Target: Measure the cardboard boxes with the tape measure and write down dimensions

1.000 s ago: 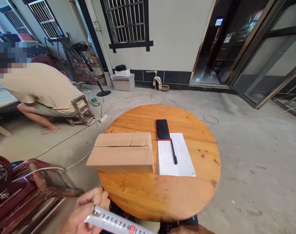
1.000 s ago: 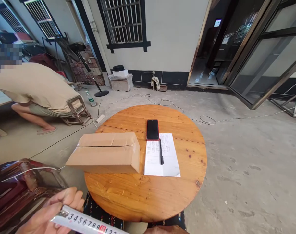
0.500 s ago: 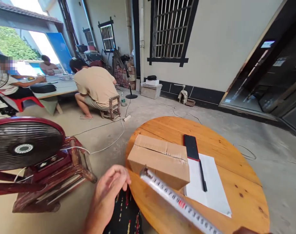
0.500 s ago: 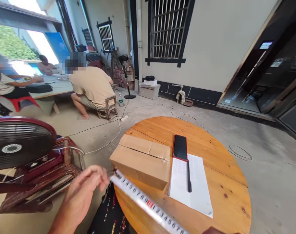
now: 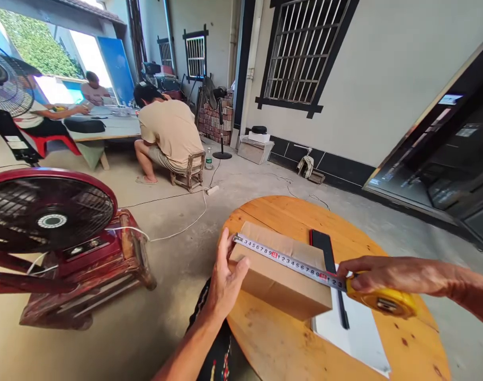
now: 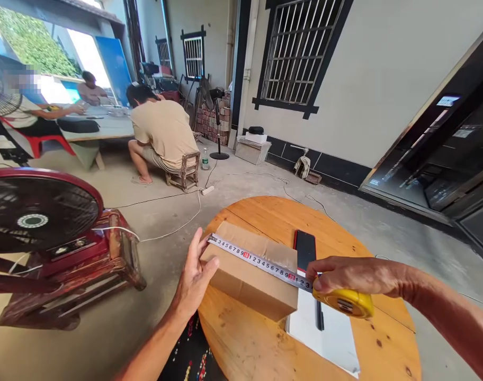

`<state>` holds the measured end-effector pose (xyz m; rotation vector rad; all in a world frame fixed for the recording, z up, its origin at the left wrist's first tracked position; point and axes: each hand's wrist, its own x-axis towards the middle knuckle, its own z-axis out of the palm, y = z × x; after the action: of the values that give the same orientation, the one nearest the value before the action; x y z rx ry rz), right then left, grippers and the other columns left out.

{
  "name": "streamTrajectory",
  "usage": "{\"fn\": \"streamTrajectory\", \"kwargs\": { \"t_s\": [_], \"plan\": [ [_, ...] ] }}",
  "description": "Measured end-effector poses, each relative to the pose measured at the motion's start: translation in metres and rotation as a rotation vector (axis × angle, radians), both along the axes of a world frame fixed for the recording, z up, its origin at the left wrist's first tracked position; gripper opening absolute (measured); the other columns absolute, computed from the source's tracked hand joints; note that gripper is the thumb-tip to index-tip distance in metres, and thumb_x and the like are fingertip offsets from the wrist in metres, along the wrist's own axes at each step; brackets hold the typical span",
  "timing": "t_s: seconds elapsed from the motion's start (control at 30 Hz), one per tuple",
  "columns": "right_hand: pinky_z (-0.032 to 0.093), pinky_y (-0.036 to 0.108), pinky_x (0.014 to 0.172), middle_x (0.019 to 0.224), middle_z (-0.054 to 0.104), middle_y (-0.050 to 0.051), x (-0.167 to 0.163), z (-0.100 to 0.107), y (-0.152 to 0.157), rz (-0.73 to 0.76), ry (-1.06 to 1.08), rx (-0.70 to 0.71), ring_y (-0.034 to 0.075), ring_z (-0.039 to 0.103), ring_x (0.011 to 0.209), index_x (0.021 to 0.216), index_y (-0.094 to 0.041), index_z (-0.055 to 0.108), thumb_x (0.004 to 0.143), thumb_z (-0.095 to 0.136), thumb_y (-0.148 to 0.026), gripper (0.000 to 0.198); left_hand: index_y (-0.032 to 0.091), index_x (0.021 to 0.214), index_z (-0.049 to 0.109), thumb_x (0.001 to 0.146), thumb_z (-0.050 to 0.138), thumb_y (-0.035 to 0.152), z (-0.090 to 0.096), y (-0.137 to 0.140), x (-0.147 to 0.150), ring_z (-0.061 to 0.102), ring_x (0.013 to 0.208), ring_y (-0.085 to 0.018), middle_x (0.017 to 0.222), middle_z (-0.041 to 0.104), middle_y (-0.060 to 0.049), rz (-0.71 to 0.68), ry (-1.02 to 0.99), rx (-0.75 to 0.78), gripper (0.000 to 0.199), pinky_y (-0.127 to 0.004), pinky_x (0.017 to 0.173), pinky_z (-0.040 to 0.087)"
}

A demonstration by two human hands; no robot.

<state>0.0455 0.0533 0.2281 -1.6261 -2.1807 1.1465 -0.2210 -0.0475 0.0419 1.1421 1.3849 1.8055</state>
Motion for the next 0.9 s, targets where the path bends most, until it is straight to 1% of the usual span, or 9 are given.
{"fn": "streamTrajectory", "kwargs": {
  "t_s": [0.1,0.2,0.33,0.4,0.5,0.57,0.63,0.73,0.9],
  "plan": [
    [0.044,0.017,0.074,0.093,0.076,0.001,0.004,-0.002,0.004,0.237,-0.148,-0.221,0.012,0.068,0.088,0.086,-0.020,0.081,0.073,0.056,-0.022,0.028,0.025,0.147,0.034,0.093,0.050,0.035,0.004,0.000,0.000,0.038,0.137,-0.025,0.150,0.039,-0.009,0.034,0.108,-0.045,0.057,-0.040,0.112,0.033],
    [0.042,0.015,0.070,0.087,0.074,-0.001,0.011,0.000,0.004,0.240,-0.108,-0.258,0.008,0.066,0.079,0.094,-0.013,0.079,0.076,0.047,-0.022,0.038,0.025,0.134,0.053,0.092,0.047,0.035,0.011,-0.001,0.000,0.042,0.133,-0.025,0.141,0.050,-0.006,0.061,0.205,-0.093,0.044,-0.039,0.109,0.034],
    [0.043,0.015,0.066,0.082,0.073,-0.002,0.020,-0.007,0.007,0.194,-0.050,-0.284,0.006,0.065,0.068,0.099,-0.010,0.077,0.075,0.049,-0.022,0.039,0.022,0.133,0.055,0.088,0.049,0.039,0.020,-0.002,0.001,0.063,0.089,-0.022,0.103,0.068,-0.005,0.099,0.203,-0.236,0.048,-0.034,0.079,0.050],
    [0.046,0.017,0.064,0.081,0.074,-0.001,0.025,-0.013,0.012,0.176,-0.041,-0.309,0.008,0.066,0.066,0.097,-0.012,0.078,0.072,0.058,-0.023,0.033,0.022,0.133,0.056,0.087,0.051,0.041,0.024,-0.003,0.002,0.059,0.068,-0.018,0.084,0.068,-0.001,0.106,0.195,-0.292,0.050,-0.028,0.062,0.047],
    [0.050,0.022,0.062,0.083,0.075,0.003,0.028,-0.019,0.020,0.186,-0.036,-0.359,0.013,0.066,0.064,0.093,-0.016,0.079,0.070,0.067,-0.023,0.027,0.024,0.134,0.055,0.086,0.052,0.043,0.027,-0.004,0.003,0.056,0.060,-0.017,0.072,0.064,0.001,0.112,0.198,-0.326,0.052,-0.025,0.053,0.042],
    [0.051,0.024,0.062,0.083,0.075,0.004,0.030,-0.020,0.023,0.202,-0.023,-0.357,0.014,0.066,0.064,0.092,-0.018,0.079,0.071,0.067,-0.024,0.025,0.026,0.135,0.054,0.087,0.051,0.044,0.026,-0.004,0.004,0.060,0.068,-0.019,0.081,0.068,0.000,0.109,0.209,-0.338,0.051,-0.026,0.057,0.045],
    [0.051,0.025,0.062,0.080,0.074,0.002,0.033,-0.017,0.023,0.192,-0.017,-0.357,0.015,0.065,0.064,0.091,-0.021,0.079,0.070,0.070,-0.025,0.023,0.027,0.137,0.052,0.088,0.051,0.046,0.022,-0.003,0.004,0.064,0.090,-0.022,0.106,0.069,-0.004,0.116,0.216,-0.294,0.052,-0.029,0.071,0.050],
    [0.052,0.025,0.064,0.082,0.073,0.003,0.041,-0.012,0.013,0.126,0.039,-0.330,0.018,0.067,0.071,0.089,-0.022,0.078,0.068,0.074,-0.029,0.022,0.028,0.138,0.050,0.090,0.050,0.048,0.013,-0.003,0.003,0.049,0.128,-0.025,0.142,0.051,-0.004,0.113,0.215,-0.159,0.051,-0.032,0.098,0.045],
    [0.053,0.030,0.063,0.090,0.070,0.008,0.047,-0.027,-0.044,-0.022,0.403,-0.485,0.020,0.066,0.073,0.104,-0.020,0.066,0.078,0.063,-0.055,0.044,0.026,0.143,0.041,0.089,0.054,0.043,0.003,-0.007,-0.009,0.037,0.138,-0.026,0.150,0.042,-0.006,-0.022,0.277,-0.077,0.058,-0.039,0.113,0.032]
  ]
}}
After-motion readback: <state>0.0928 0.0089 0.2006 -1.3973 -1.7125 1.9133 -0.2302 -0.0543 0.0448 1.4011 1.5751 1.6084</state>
